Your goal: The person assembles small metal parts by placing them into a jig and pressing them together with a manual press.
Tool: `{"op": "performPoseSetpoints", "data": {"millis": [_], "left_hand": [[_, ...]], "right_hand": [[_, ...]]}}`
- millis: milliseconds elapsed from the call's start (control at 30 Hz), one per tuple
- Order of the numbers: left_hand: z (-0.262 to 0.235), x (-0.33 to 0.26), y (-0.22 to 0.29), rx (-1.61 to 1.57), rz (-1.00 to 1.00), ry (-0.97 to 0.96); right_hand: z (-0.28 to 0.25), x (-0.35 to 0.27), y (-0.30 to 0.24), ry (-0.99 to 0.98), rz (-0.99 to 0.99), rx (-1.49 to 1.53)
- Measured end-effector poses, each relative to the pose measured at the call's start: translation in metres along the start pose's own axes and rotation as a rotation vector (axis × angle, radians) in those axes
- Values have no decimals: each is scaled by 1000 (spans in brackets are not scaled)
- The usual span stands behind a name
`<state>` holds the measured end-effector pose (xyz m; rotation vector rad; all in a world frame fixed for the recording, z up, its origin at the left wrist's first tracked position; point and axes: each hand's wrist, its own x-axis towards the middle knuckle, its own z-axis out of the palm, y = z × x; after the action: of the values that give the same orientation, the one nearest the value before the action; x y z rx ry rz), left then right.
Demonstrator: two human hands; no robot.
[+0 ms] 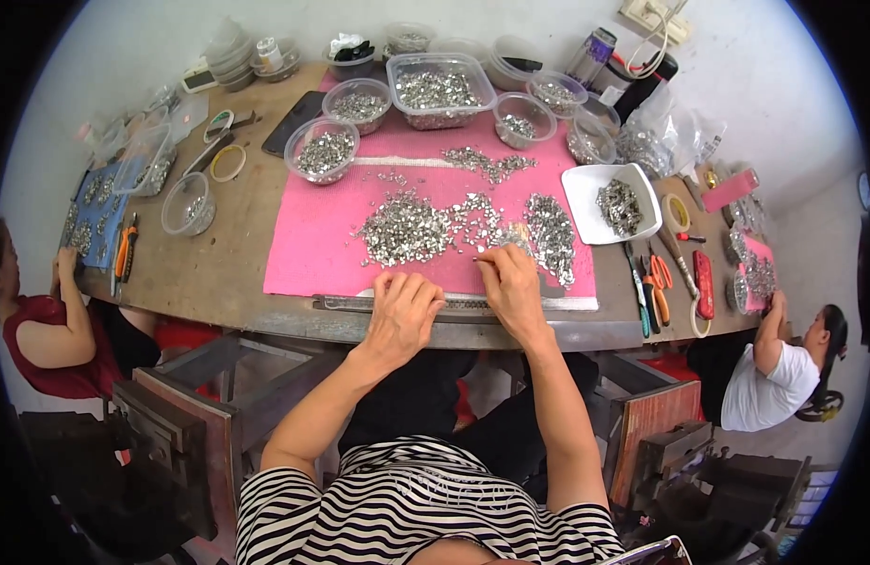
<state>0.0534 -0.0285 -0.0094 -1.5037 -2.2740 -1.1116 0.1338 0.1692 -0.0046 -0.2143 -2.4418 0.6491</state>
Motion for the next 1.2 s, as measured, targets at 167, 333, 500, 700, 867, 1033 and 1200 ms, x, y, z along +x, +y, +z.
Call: {"op": "performPoseSetpoints", "data": {"millis": [167, 333, 500, 700, 867, 1033, 1200], "left_hand": [[2, 0, 3, 30, -20, 18], [3, 4, 4, 68, -28, -13], [2, 3, 4, 28, -72, -1], [2, 8, 1, -2, -96, 69], [10, 28, -15, 36, -68, 104], [25, 56, -32, 115, 3, 59], [30, 67, -45, 160, 90, -12]], "right_hand": [[14, 8, 3, -64, 38, -142], [13, 7, 5, -28, -16, -193], [-13, -7, -15, -99, -47, 3], [-21, -24, -26, -164, -31, 140], [-20, -28, -25, -165, -55, 100], [-19, -30, -26, -149, -73, 101], [-20, -28, -19, -158, -74, 150]]}}
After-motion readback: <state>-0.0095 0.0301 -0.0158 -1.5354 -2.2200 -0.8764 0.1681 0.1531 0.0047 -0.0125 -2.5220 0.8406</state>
